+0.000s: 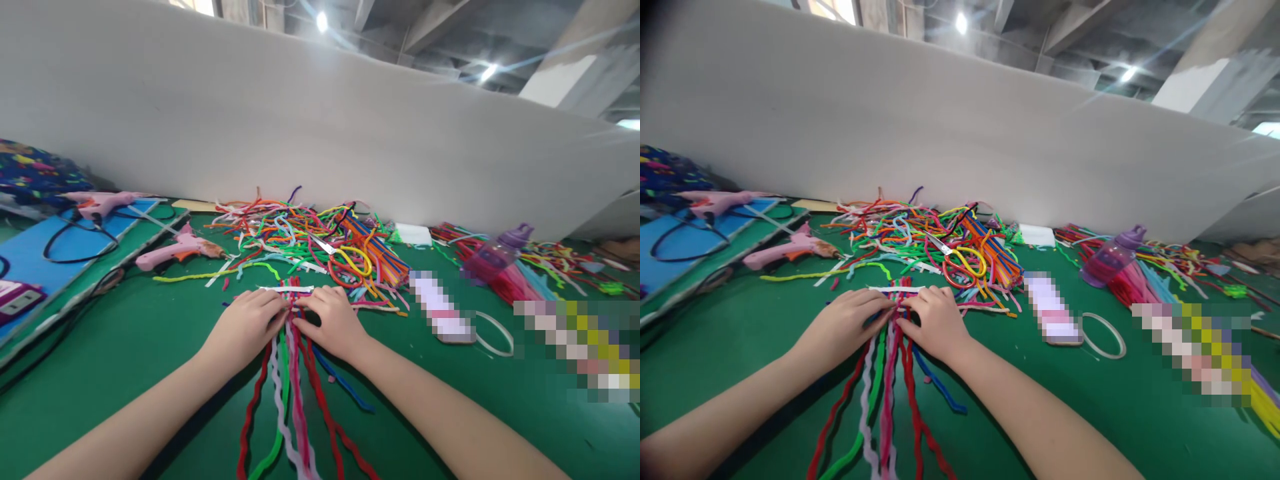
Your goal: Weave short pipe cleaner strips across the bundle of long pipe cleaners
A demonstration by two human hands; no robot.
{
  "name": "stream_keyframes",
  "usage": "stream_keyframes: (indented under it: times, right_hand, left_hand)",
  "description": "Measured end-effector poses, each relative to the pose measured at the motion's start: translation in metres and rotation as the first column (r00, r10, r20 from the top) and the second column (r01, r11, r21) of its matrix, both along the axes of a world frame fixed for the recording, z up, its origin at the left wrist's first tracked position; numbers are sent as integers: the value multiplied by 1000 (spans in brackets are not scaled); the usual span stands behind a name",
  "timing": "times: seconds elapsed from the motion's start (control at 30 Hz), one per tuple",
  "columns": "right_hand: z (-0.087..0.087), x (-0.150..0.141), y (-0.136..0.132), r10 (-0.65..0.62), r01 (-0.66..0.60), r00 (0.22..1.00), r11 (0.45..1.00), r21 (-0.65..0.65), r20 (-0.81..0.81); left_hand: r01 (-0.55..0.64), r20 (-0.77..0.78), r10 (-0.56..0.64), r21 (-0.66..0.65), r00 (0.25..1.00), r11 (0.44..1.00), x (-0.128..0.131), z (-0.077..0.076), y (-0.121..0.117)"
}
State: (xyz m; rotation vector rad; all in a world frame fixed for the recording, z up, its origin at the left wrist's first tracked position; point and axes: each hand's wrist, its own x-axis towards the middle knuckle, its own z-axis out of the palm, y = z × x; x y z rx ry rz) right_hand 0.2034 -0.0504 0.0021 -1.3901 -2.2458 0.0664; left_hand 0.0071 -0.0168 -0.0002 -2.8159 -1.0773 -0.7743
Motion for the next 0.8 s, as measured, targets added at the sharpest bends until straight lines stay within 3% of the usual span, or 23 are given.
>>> stream_keyframes:
  times: [0.2, 0.4, 0.63, 0.8]
  right_hand:
    - [2, 1, 0, 8, -16, 997, 995, -100, -74]
    - [1, 2, 1, 19, -29, 995, 994, -105, -96]
    - [0, 1, 1, 16, -26, 995, 994, -103, -96]
    - [2, 1, 0, 15, -27, 994, 993, -112, -108]
  left_hand:
    - [-36, -27, 33, -107, 999, 994, 7, 5, 3]
    - [-23, -51, 16, -156, 999, 987, 10, 10, 5]
    - [-8, 69, 29, -282, 997, 959, 12, 6, 4]
    - [-49, 88, 73, -251, 993, 967, 6, 7, 5]
